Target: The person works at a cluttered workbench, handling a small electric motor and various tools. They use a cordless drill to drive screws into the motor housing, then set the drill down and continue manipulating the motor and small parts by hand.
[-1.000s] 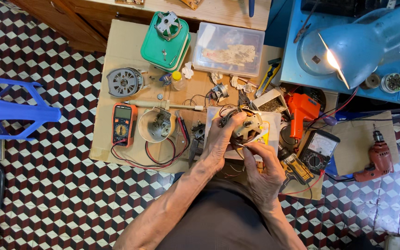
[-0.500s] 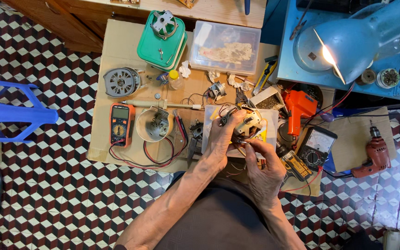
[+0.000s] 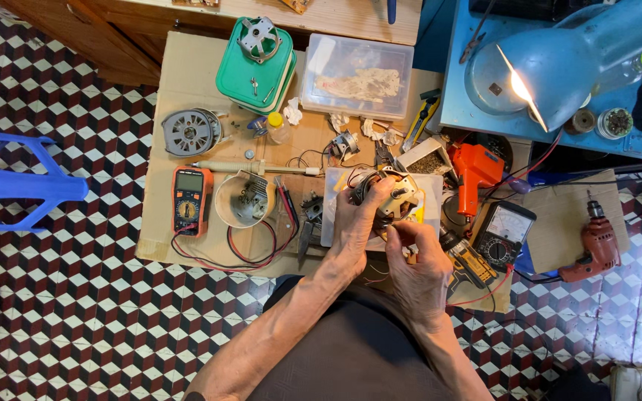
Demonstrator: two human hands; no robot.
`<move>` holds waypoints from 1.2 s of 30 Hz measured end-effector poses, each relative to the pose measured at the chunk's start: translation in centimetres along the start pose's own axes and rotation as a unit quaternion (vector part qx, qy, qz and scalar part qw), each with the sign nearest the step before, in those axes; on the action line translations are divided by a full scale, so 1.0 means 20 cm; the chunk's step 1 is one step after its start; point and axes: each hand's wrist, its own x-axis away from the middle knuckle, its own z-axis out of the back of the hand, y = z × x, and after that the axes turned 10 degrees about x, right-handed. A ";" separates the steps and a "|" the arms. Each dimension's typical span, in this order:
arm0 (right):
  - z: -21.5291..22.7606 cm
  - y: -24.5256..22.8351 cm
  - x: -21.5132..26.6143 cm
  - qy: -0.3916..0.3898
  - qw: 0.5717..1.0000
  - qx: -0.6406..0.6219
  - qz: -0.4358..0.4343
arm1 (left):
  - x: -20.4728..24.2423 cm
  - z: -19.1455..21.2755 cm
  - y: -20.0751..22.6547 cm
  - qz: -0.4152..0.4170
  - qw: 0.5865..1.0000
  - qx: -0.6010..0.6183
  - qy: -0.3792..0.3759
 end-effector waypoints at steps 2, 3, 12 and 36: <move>0.01 0.01 0.00 -0.004 1.000 0.002 0.020 | 0.00 -0.01 0.00 0.015 0.999 -0.008 0.033; 0.01 0.01 0.00 -0.006 1.000 0.003 0.030 | 0.00 -0.01 0.00 0.022 0.998 -0.012 0.049; 0.03 0.02 0.05 0.056 0.995 -0.011 0.078 | 0.00 -0.02 0.03 0.015 1.000 -0.001 0.014; -0.38 -0.21 -0.72 -0.104 0.976 -0.059 0.184 | 0.17 0.40 0.44 -0.012 0.984 0.131 0.120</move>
